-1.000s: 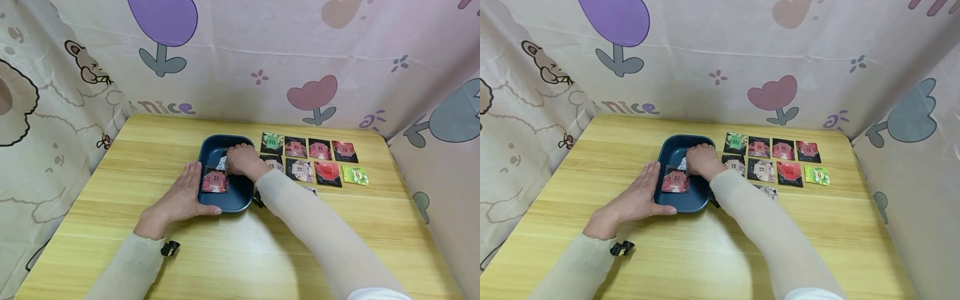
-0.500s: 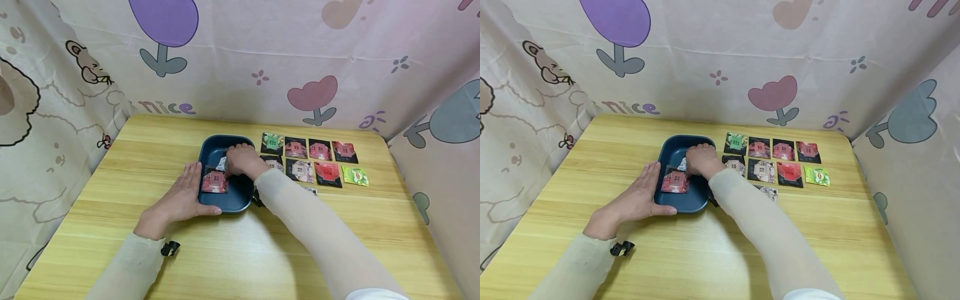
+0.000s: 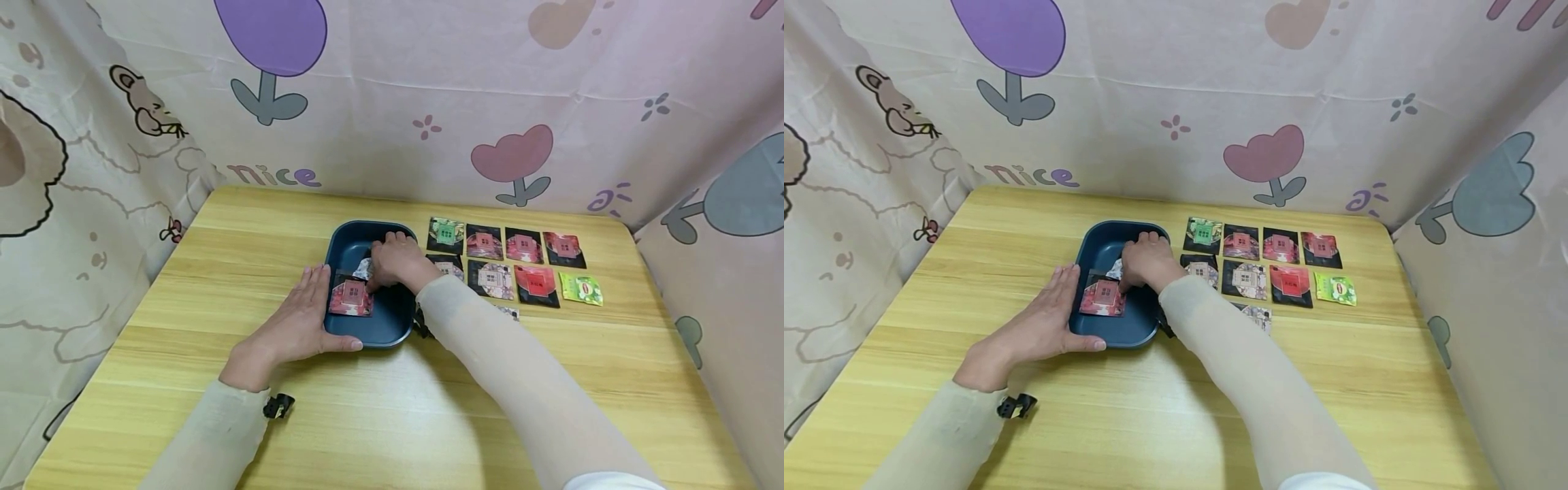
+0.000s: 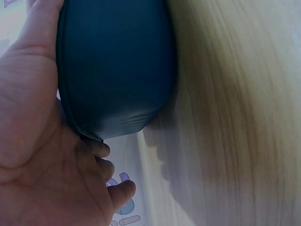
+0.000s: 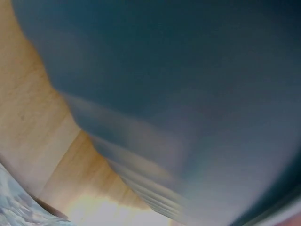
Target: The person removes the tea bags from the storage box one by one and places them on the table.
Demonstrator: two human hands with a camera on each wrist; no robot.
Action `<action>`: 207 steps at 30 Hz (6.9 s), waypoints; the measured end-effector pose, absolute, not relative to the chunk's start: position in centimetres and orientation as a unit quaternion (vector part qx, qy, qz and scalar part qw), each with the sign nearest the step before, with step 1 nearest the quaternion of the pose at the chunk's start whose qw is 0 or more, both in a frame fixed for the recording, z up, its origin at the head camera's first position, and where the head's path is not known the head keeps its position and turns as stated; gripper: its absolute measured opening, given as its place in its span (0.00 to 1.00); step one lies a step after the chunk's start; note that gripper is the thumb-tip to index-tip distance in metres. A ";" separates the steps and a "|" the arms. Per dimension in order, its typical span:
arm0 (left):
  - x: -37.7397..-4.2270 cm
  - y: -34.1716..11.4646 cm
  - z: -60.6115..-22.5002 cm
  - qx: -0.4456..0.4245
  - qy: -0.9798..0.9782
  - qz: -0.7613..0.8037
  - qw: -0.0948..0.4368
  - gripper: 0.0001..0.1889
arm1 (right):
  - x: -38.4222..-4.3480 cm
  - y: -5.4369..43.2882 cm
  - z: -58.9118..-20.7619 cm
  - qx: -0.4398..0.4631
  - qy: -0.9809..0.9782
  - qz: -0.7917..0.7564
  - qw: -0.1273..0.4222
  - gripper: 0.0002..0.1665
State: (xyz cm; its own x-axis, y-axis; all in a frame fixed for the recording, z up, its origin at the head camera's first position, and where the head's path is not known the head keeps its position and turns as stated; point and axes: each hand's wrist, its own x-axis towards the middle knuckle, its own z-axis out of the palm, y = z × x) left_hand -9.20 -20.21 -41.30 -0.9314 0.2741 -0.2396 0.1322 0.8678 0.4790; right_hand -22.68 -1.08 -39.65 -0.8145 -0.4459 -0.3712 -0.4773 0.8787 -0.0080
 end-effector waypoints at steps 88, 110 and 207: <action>-9.3 -19.8 -41.1 0.099 0.956 0.230 0.152 0.80 | -16.8 12.2 -34.0 -0.349 0.936 -0.032 0.015 0.55; -9.2 -19.7 -40.9 0.098 0.955 0.234 0.156 0.80 | -13.2 27.1 -37.5 -0.256 0.964 0.004 0.069 0.52; -9.3 -19.9 -41.2 0.126 0.957 0.219 0.143 0.78 | -18.1 -1.8 -42.2 -0.329 0.935 -0.002 0.130 0.51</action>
State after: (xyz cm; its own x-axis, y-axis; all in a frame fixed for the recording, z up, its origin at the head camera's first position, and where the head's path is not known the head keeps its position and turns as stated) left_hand -9.31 -19.87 -41.21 -0.9272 0.3037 -0.2192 0.1780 0.8723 0.4554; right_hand -18.14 -1.75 -42.18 -0.7498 -0.6158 -0.2422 -0.6149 0.7836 -0.0886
